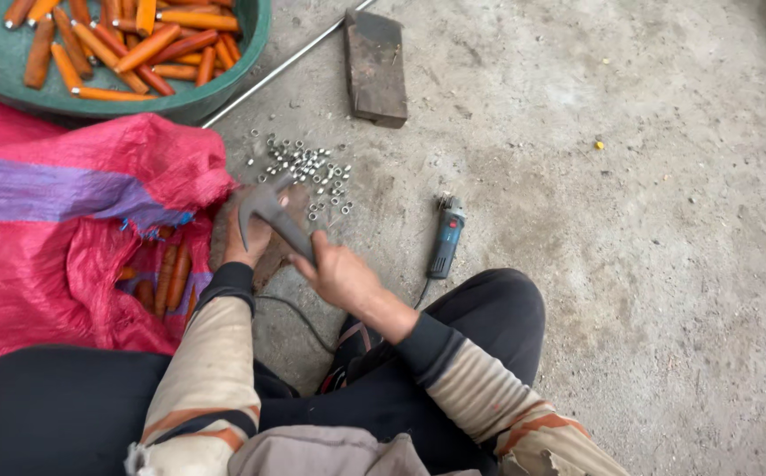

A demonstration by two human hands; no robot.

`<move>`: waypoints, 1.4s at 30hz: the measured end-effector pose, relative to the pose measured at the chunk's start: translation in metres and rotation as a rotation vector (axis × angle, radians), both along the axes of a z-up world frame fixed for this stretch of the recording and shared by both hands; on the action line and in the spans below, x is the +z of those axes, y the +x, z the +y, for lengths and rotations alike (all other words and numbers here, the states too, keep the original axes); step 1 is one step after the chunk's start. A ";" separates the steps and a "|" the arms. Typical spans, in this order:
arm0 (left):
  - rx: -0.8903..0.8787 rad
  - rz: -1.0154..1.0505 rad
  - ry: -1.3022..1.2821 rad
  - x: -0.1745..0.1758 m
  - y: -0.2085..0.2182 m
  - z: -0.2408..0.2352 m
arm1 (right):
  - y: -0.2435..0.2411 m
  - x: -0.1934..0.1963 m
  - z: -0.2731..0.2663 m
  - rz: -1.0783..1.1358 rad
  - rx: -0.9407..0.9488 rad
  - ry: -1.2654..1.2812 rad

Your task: The person sits on the ground and repeatedly picks up orange cylindrical objects and small metal rings. They place a ring on the end of a cylinder and use a hammer to strike it, then place the finished item into a green basin.

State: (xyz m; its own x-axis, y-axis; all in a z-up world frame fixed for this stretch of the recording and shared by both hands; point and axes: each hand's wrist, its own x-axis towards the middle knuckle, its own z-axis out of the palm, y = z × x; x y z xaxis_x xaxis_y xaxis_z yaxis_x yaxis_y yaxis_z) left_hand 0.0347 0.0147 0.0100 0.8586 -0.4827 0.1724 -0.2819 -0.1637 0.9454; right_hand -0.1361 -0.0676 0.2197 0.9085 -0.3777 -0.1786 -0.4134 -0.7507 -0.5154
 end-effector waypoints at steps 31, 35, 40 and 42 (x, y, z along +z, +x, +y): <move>0.013 -0.020 -0.084 -0.030 0.004 -0.002 | -0.004 0.022 -0.008 -0.214 -0.033 0.079; 0.000 0.064 -0.208 -0.025 0.003 -0.001 | 0.009 0.007 -0.006 -0.051 0.058 -0.006; 0.063 0.241 -0.022 -0.017 -0.004 -0.004 | -0.004 0.007 -0.018 -0.105 -0.072 0.157; 0.069 0.237 0.049 -0.018 -0.002 -0.004 | -0.008 0.004 -0.019 -0.209 -0.084 0.110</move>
